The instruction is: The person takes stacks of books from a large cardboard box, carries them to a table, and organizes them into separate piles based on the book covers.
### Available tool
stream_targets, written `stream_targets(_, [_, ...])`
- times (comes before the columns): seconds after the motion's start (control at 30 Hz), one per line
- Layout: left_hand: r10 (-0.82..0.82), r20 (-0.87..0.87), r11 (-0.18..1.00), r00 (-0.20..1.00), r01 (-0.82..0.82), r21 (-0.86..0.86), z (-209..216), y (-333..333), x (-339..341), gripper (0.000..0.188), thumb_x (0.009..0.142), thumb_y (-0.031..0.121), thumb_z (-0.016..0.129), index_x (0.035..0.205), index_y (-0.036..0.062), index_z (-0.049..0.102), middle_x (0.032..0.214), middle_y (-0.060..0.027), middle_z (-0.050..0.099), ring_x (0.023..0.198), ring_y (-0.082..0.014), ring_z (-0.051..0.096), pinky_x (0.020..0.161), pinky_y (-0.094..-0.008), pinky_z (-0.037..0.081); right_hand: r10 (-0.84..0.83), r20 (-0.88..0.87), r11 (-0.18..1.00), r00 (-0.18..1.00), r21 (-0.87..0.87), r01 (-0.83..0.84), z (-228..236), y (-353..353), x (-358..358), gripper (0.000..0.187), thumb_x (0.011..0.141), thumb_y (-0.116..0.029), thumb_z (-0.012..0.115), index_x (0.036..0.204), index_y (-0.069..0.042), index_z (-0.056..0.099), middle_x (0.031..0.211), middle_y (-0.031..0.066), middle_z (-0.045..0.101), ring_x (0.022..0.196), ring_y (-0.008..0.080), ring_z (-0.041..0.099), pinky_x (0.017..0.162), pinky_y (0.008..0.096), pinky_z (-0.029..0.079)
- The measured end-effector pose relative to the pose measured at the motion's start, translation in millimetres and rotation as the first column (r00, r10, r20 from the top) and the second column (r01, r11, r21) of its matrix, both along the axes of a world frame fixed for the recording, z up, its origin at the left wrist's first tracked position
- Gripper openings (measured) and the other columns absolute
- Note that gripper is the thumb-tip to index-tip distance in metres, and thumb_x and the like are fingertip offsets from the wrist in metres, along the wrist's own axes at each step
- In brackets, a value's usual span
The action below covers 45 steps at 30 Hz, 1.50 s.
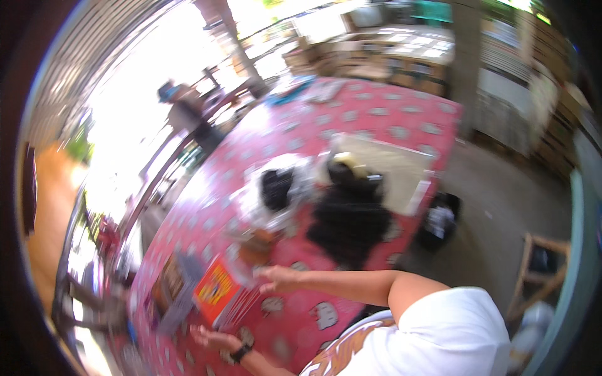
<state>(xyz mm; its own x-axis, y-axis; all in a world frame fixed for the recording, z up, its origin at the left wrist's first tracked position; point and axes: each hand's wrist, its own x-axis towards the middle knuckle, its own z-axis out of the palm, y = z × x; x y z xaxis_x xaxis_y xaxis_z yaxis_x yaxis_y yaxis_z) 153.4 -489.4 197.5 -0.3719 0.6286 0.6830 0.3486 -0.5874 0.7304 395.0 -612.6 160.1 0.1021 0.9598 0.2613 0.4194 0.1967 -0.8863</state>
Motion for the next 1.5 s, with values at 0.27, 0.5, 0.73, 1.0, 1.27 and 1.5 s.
stream_targets(0.27, [-0.876, 0.021, 0.476, 0.483, 0.869, -0.138, 13.3, -293.2, 265.5, 0.013, 0.082, 0.006, 0.049, 0.088, -0.0025, 0.058, 0.088, -0.0111, 0.055, 0.082, -0.0204, 0.053, 0.074, -0.031, 0.045, -0.669, -0.208, 0.742, 0.713, -0.142, 0.655, -11.1, -403.1, 139.7, 0.03, 0.086, -0.023, 0.056, 0.108, -0.002, 0.058, 0.094, 0.0095, 0.065, 0.089, 0.0152, 0.06, 0.079, 0.0274, 0.046])
stream_targets(0.5, [-0.996, -0.019, -0.084, -0.087, 0.99, -0.11, 19.4, -530.9, 433.4, 0.008, 0.077, -0.006, 0.049, 0.081, -0.002, 0.056, 0.079, -0.0067, 0.054, 0.07, -0.015, 0.05, 0.068, -0.0261, 0.043, -0.975, -0.219, -0.011, -0.041, -0.135, 0.991, -40.0, -711.0, 132.6, 0.021, 0.082, -0.02, 0.059, 0.096, -0.005, 0.064, 0.082, 0.0098, 0.066, 0.077, 0.0148, 0.062, 0.069, 0.0274, 0.048])
stream_targets(0.73, [-0.897, 0.003, -0.439, -0.441, 0.893, -0.103, 16.6, -699.2, 565.9, 0.012, 0.076, -0.005, 0.049, 0.085, -0.0013, 0.057, 0.078, -0.0063, 0.057, 0.073, -0.0129, 0.053, 0.066, -0.0234, 0.044, -0.966, -0.117, -0.172, -0.231, -0.375, 0.911, -42.7, -858.5, 155.7, 0.023, 0.085, -0.016, 0.057, 0.104, -0.003, 0.06, 0.091, 0.0077, 0.065, 0.084, 0.0127, 0.06, 0.074, 0.0254, 0.047])
stream_targets(1.0, [-0.741, 0.242, -0.663, -0.626, 0.739, -0.118, -1.1, -842.0, 775.3, 0.01, 0.079, 0.0, 0.054, 0.088, -0.0014, 0.058, 0.074, -0.0039, 0.058, 0.068, -0.0097, 0.054, 0.064, -0.0216, 0.044, -0.928, 0.007, -0.332, -0.371, -0.461, 0.823, -61.8, -1022.1, 279.2, 0.029, 0.085, -0.021, 0.058, 0.107, -0.002, 0.059, 0.094, 0.0101, 0.065, 0.09, 0.015, 0.06, 0.079, 0.027, 0.046])
stream_targets(1.27, [-0.57, -0.032, -0.77, -0.821, 0.548, -0.326, 12.9, -1047.0, 929.7, 0.007, 0.077, -0.001, 0.059, 0.083, 0.0, 0.062, 0.073, -0.0063, 0.061, 0.069, -0.0117, 0.057, 0.064, -0.0235, 0.045, -0.794, -0.022, -0.531, -0.607, -0.458, 0.712, -11.0, -1145.3, 398.0, 0.028, 0.083, -0.019, 0.06, 0.106, -0.002, 0.059, 0.093, 0.0091, 0.065, 0.085, 0.015, 0.061, 0.076, 0.0274, 0.048])
stream_targets(1.5, [-0.131, -0.41, -0.627, -0.902, 0.396, -0.671, -37.5, -1127.7, 1089.3, 0.033, 0.078, 0.023, 0.063, 0.105, 0.0045, 0.057, 0.097, -0.0135, 0.061, 0.09, -0.0279, 0.059, 0.076, -0.0336, 0.046, -0.677, -0.009, -0.667, -0.735, -0.414, 0.619, -5.8, -1300.9, 498.8, 0.026, 0.083, -0.016, 0.06, 0.105, -0.002, 0.06, 0.09, 0.0046, 0.064, 0.08, 0.0126, 0.059, 0.072, 0.0258, 0.047])
